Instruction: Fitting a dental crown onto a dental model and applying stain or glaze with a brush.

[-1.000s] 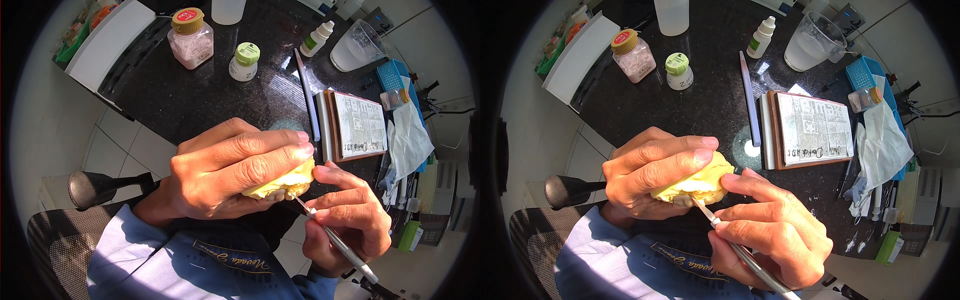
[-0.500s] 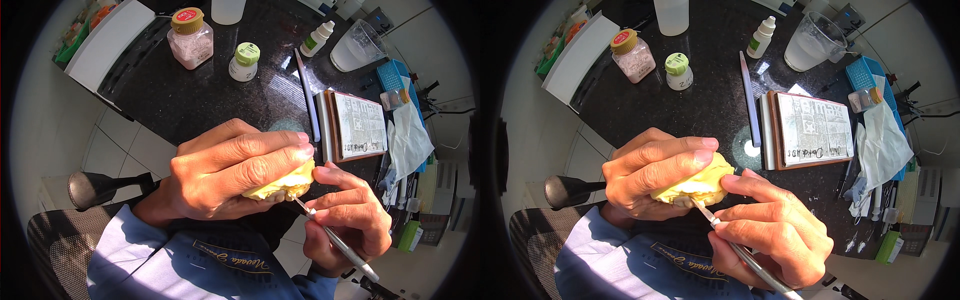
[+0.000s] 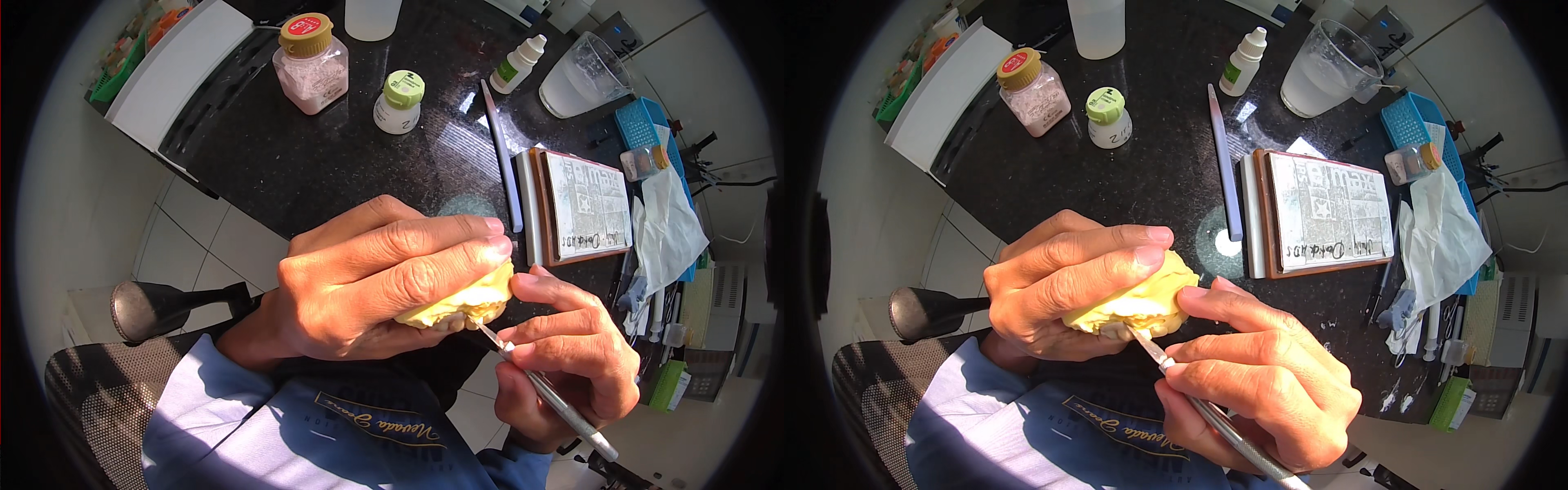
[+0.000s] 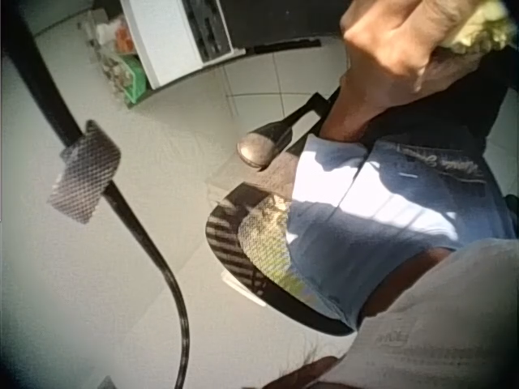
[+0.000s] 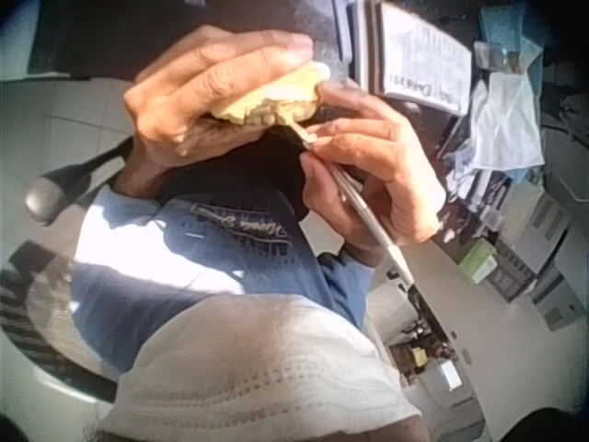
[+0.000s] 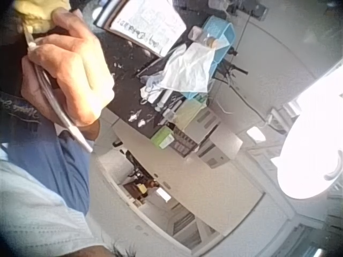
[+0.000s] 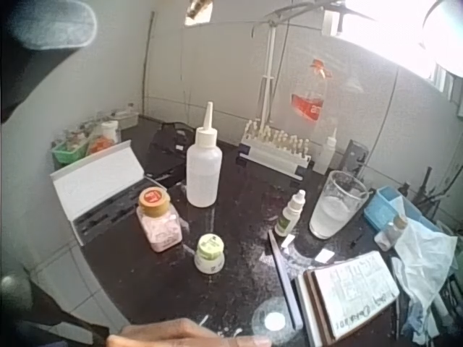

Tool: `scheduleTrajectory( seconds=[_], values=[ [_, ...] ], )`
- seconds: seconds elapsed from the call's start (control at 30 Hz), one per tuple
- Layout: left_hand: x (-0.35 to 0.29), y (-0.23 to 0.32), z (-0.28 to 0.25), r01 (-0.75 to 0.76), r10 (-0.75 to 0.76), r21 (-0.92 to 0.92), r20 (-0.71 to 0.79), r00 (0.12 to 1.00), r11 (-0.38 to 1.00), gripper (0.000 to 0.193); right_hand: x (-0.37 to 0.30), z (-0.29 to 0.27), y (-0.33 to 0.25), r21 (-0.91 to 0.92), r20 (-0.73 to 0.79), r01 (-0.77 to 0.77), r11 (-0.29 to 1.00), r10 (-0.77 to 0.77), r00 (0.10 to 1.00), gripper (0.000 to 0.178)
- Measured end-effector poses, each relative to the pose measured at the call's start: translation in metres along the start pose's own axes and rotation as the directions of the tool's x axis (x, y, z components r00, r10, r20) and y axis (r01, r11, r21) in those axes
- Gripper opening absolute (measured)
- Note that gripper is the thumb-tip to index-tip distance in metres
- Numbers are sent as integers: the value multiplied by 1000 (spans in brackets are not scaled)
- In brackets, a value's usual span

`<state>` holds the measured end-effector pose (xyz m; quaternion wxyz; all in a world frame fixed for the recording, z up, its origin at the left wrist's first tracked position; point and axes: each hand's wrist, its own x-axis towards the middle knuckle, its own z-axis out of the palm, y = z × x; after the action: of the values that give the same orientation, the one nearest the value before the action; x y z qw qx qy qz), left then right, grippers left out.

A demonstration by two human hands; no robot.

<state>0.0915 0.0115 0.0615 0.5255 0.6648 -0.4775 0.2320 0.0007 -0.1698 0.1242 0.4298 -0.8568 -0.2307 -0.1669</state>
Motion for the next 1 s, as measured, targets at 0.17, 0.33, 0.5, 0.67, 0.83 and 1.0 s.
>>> scheduleTrajectory(
  seconds=[0.17,0.33,0.5,0.67,0.83,1.0],
  values=[
    [0,-1,0,1,-1,-22,7,1000,1000,48,-1,4,3,22,-44,22,1000,-21,999,22],
    [-2,-7,-4,4,2,-123,49,999,992,45,2,0,-1,123,-61,-29,992,37,997,30],
    [-1,-5,-4,24,-15,-154,55,998,988,45,5,0,-3,91,-55,-17,996,22,998,28],
    [-1,-5,-3,29,-22,-150,50,999,988,47,5,1,0,72,-42,-18,997,22,999,29],
    [-1,-5,-3,35,-27,-158,51,998,987,48,6,-2,-2,60,-14,-21,998,22,1000,29],
    [-1,-4,-4,37,-30,-151,48,998,988,49,7,-3,0,76,-13,-22,997,23,1000,29]
  ],
)
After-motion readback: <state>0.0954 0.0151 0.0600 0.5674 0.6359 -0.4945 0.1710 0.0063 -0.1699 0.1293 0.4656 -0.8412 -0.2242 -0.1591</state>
